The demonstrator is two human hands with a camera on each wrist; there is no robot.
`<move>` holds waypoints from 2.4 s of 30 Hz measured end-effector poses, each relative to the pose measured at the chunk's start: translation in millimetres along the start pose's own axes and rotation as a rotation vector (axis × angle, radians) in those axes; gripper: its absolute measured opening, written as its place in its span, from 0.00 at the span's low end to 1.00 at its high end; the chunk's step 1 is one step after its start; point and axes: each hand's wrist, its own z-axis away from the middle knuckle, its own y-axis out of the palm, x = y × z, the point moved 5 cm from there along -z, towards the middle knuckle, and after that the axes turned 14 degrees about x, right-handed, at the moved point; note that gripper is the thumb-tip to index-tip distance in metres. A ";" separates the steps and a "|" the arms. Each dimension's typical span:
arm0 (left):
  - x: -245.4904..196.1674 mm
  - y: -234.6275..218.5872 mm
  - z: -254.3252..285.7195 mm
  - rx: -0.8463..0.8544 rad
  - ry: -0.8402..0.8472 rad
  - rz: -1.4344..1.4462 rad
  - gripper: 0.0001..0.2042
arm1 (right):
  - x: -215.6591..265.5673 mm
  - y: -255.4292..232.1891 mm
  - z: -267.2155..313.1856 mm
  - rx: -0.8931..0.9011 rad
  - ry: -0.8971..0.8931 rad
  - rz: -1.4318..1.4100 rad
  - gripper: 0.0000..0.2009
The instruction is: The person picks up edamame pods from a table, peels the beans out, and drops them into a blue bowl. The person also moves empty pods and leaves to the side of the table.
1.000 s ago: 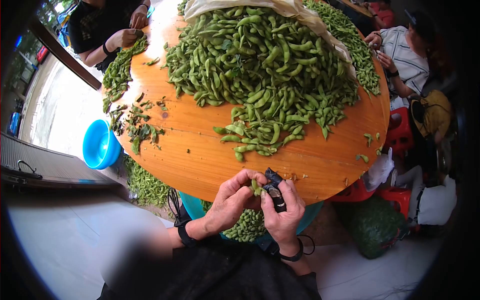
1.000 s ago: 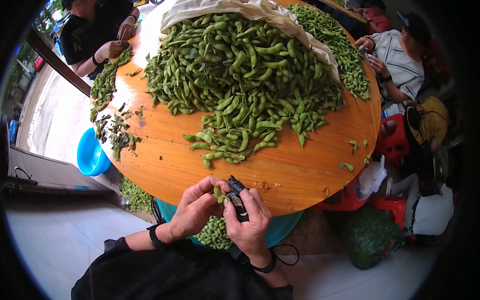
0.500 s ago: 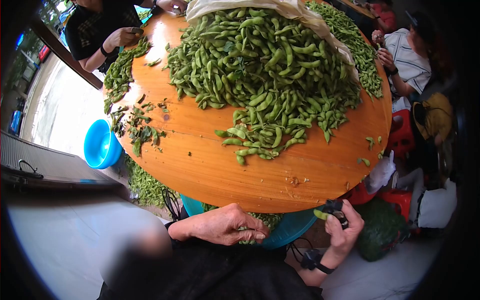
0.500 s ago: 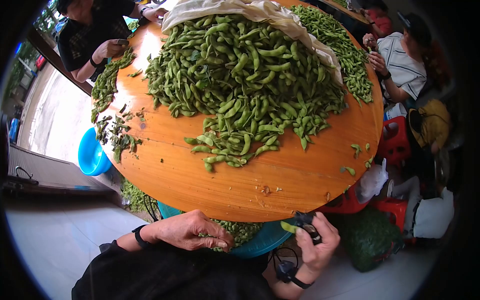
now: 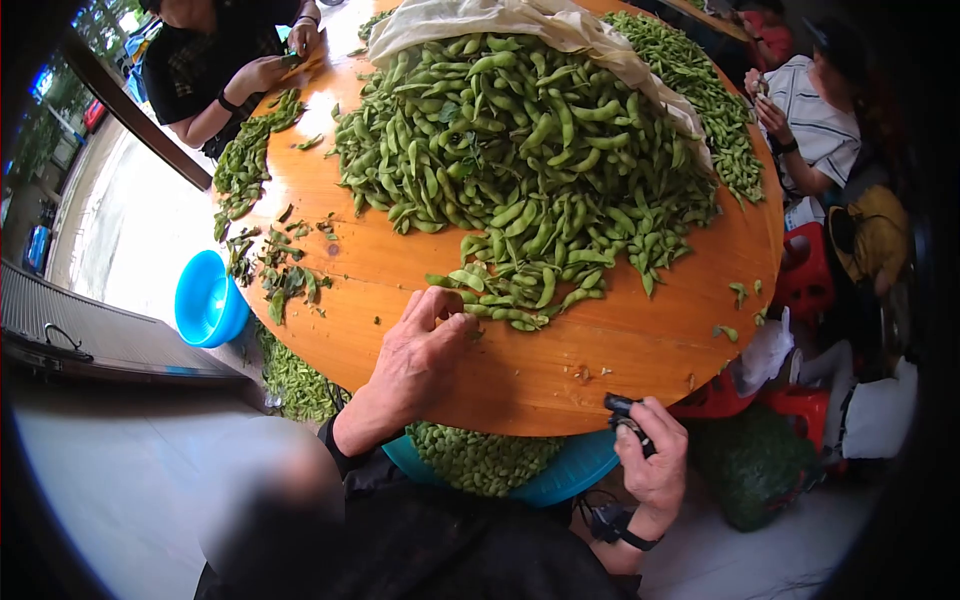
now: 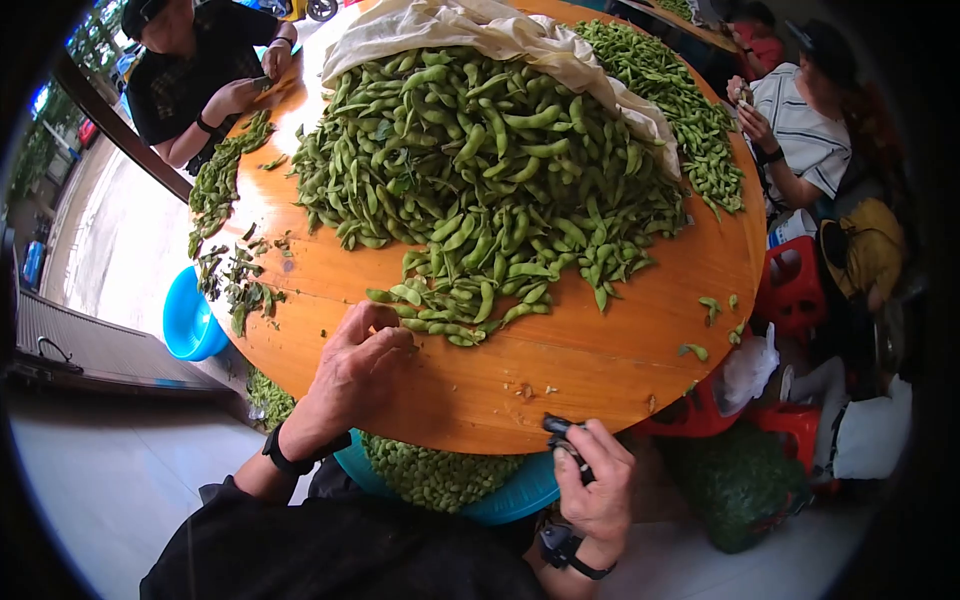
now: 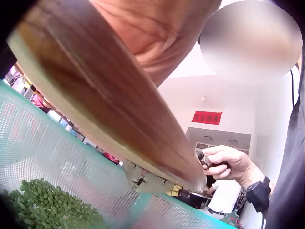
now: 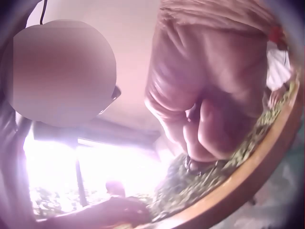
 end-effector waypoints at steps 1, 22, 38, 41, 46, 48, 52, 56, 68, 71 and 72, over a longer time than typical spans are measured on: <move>-2.9 -4.5 0.9 -0.074 0.018 0.044 0.13 | 7.6 13.3 -11.0 0.014 -0.024 -0.093 0.08; -23.4 59.1 23.7 0.358 -0.246 1.976 0.09 | 11.4 83.3 -39.0 0.283 0.014 -1.272 0.10; -30.7 41.4 19.4 0.277 -0.324 1.150 0.11 | 55.3 69.0 -31.3 -0.109 -0.269 0.170 0.12; -29.9 45.3 21.9 0.335 -0.358 1.490 0.09 | 54.6 64.5 -32.7 -0.196 -0.238 0.082 0.14; -29.5 49.8 22.0 0.290 -0.393 1.664 0.07 | 33.7 66.8 -32.9 -0.090 -0.076 -0.227 0.16; -30.8 50.4 22.0 0.332 -0.376 1.668 0.07 | 26.3 69.9 -33.5 -0.071 0.000 -0.386 0.16; -30.2 50.7 22.8 0.286 -0.346 1.519 0.06 | 31.3 69.4 -34.4 -0.096 -0.031 -0.322 0.14; -32.4 48.8 28.7 0.165 -0.312 1.036 0.06 | 58.3 69.7 -29.6 -0.291 -0.299 0.117 0.13; -34.8 35.6 27.7 0.639 0.075 0.935 0.12 | 12.3 41.0 -15.3 0.119 0.031 -0.390 0.09; -42.3 12.4 17.0 0.553 0.282 0.721 0.15 | -15.1 -19.8 21.5 0.221 -0.018 -0.200 0.09; -42.1 6.3 12.7 0.508 0.271 0.618 0.14 | -28.4 -32.5 36.7 0.315 0.063 -0.103 0.09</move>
